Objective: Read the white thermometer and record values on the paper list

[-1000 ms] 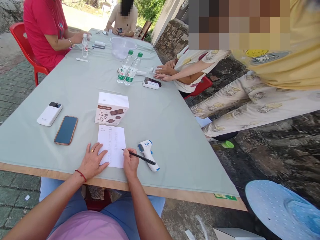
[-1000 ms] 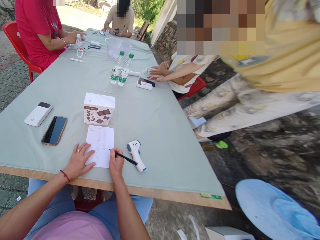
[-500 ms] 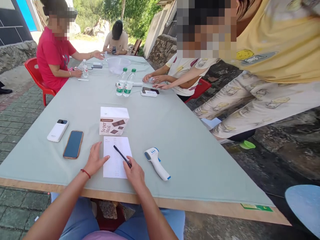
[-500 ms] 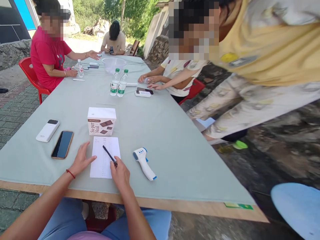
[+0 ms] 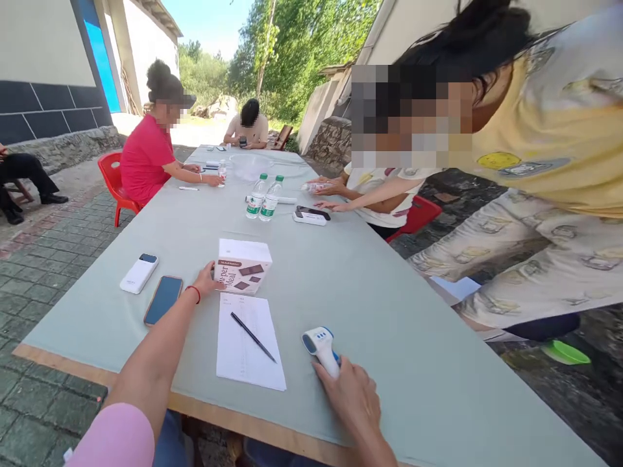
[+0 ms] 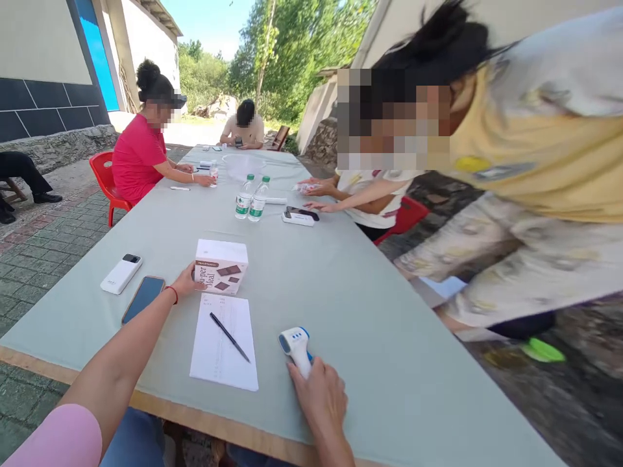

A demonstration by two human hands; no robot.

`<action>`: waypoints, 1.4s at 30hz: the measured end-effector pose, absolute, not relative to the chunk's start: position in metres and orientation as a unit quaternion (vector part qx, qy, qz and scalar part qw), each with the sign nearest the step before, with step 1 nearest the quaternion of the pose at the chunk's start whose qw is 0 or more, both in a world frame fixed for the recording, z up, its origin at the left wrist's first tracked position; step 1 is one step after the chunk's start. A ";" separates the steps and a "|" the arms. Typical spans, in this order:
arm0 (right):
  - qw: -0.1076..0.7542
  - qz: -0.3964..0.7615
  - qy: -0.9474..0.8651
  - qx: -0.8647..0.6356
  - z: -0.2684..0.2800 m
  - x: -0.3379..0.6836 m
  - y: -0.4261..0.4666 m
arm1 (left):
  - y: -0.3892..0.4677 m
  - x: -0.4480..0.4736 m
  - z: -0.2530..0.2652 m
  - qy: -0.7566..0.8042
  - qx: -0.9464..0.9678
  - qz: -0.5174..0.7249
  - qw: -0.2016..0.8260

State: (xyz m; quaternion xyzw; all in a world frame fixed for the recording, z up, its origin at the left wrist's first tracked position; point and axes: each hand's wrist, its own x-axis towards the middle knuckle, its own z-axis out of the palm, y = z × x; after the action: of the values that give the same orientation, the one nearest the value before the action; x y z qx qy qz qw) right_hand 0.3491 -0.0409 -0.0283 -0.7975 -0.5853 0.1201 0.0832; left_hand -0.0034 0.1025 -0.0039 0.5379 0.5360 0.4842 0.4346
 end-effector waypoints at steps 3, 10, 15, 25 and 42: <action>0.067 0.170 -0.594 -0.783 -0.024 0.358 -0.035 | 0.098 0.003 -0.003 0.535 0.531 0.501 0.425; 0.453 0.318 -0.417 -0.721 -0.006 0.316 -0.040 | 0.068 0.011 0.012 0.531 0.505 0.547 0.404; 0.577 0.512 -0.307 -0.557 0.027 0.256 -0.051 | 0.035 0.023 0.012 0.485 0.447 0.586 0.471; 0.535 0.631 -0.348 -0.440 0.055 0.208 -0.039 | 0.023 0.025 0.009 0.526 0.553 0.526 0.375; 0.492 0.536 -0.417 -0.545 0.016 0.191 -0.033 | 0.024 0.027 0.001 0.548 0.550 0.526 0.347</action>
State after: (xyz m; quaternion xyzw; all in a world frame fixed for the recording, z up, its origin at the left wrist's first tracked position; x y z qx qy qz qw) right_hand 0.1907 -0.0332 0.0161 -0.5446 -0.4166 0.5363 0.4921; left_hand 0.0268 0.0239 0.0015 0.5501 0.5479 0.5259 0.3474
